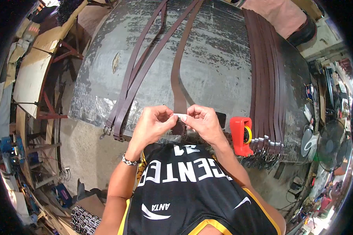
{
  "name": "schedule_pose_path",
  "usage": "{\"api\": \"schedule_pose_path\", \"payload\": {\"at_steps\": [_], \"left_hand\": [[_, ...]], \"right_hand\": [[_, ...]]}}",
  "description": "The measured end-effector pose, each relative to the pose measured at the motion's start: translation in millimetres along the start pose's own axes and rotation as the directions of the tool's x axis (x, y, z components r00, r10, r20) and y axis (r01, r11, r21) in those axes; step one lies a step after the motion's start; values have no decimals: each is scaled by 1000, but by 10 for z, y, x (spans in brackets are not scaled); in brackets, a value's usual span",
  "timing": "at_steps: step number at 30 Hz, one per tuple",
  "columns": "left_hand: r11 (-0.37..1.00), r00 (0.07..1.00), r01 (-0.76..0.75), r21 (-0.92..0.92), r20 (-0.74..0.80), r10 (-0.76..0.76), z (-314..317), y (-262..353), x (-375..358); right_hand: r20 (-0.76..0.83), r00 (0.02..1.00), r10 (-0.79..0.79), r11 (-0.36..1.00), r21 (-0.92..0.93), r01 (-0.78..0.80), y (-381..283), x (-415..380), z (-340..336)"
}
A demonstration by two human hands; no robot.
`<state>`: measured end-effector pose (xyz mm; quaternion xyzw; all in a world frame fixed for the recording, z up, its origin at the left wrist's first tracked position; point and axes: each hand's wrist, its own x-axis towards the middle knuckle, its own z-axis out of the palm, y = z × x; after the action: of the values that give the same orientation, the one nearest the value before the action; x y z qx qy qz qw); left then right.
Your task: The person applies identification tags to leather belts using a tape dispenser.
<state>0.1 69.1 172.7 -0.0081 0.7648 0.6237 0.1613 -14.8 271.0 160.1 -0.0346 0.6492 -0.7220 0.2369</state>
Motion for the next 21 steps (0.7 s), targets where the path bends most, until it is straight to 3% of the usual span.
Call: {"api": "schedule_pose_path", "payload": {"at_steps": [8, 14, 21], "left_hand": [[988, 988, -155, -7, 29, 155, -12, -89, -11], [989, 996, -88, 121, 15, 87, -21, -44, -15], [996, 996, -80, -35, -54, 78, 68, -80, -23]], "right_hand": [[20, 1000, 24, 999, 24, -25, -2, -21, -22], [45, 999, 11, 1000, 0, -11, 32, 5, -50], [4, 1000, 24, 999, 40, -24, -25, -2, -45]]}}
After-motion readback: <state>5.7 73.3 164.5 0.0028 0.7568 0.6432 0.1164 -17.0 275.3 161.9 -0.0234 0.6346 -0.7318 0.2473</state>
